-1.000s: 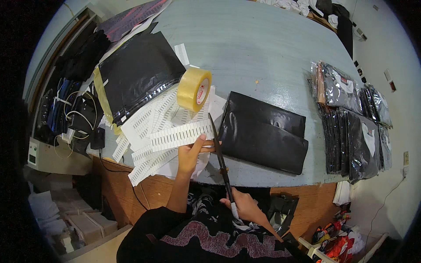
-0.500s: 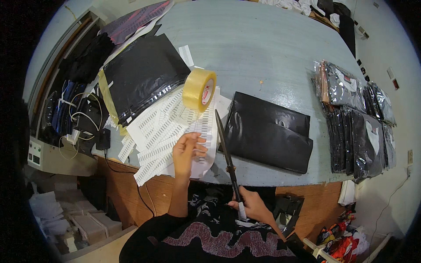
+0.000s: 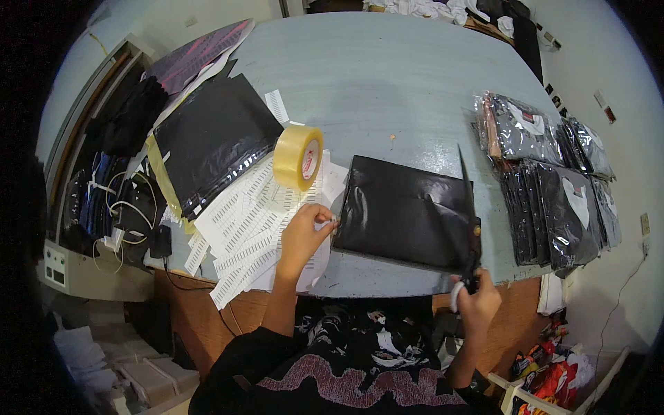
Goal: Packing folded shirts into black shipping envelopes and applying tape and labels.
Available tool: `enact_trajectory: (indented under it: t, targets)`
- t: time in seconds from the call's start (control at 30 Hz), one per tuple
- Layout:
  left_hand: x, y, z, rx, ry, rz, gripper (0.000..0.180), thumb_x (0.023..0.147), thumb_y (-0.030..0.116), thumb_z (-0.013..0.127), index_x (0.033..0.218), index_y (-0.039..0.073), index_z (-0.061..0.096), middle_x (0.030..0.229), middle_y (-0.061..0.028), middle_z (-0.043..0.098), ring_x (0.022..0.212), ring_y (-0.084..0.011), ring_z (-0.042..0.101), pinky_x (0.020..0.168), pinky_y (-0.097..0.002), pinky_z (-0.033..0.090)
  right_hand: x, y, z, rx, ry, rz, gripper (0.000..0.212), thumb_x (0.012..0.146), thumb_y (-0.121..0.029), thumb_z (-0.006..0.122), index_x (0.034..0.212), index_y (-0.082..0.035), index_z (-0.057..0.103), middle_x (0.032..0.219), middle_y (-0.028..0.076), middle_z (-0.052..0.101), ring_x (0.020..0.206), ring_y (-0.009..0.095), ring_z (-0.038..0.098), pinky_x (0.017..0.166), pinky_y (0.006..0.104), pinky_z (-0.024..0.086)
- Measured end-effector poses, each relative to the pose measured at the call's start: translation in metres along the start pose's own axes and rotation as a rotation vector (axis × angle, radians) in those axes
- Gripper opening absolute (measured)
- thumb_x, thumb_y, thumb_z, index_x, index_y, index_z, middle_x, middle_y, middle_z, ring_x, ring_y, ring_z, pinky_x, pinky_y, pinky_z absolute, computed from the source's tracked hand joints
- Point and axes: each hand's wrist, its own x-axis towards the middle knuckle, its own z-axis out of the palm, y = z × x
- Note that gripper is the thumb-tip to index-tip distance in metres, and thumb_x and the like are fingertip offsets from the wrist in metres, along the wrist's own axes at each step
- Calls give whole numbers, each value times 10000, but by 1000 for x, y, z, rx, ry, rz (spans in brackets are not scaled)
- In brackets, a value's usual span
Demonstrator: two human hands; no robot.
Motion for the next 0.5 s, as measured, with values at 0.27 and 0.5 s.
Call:
enact_trajectory:
  t: [0.27, 0.5]
  targets:
    - [2, -2, -11, -140, -34, -62, 147, 728, 109, 687, 800, 26, 589, 708, -49, 557, 649, -131, 545, 595, -252, 422, 18, 67, -22, -455, 60, 119, 426, 612, -352, 742, 888, -54, 616, 694, 160, 621, 670, 359, 609, 589, 426, 461]
    - [-10, 25, -33, -886, -245, -105, 49, 774, 44, 651, 767, 30, 605, 774, 4, 586, 650, -71, 491, 581, -208, 396, 36, -43, -55, 57, 16, -181, 199, 763, -60, 620, 951, 2, 601, 901, 153, 628, 767, 242, 612, 680, 325, 467]
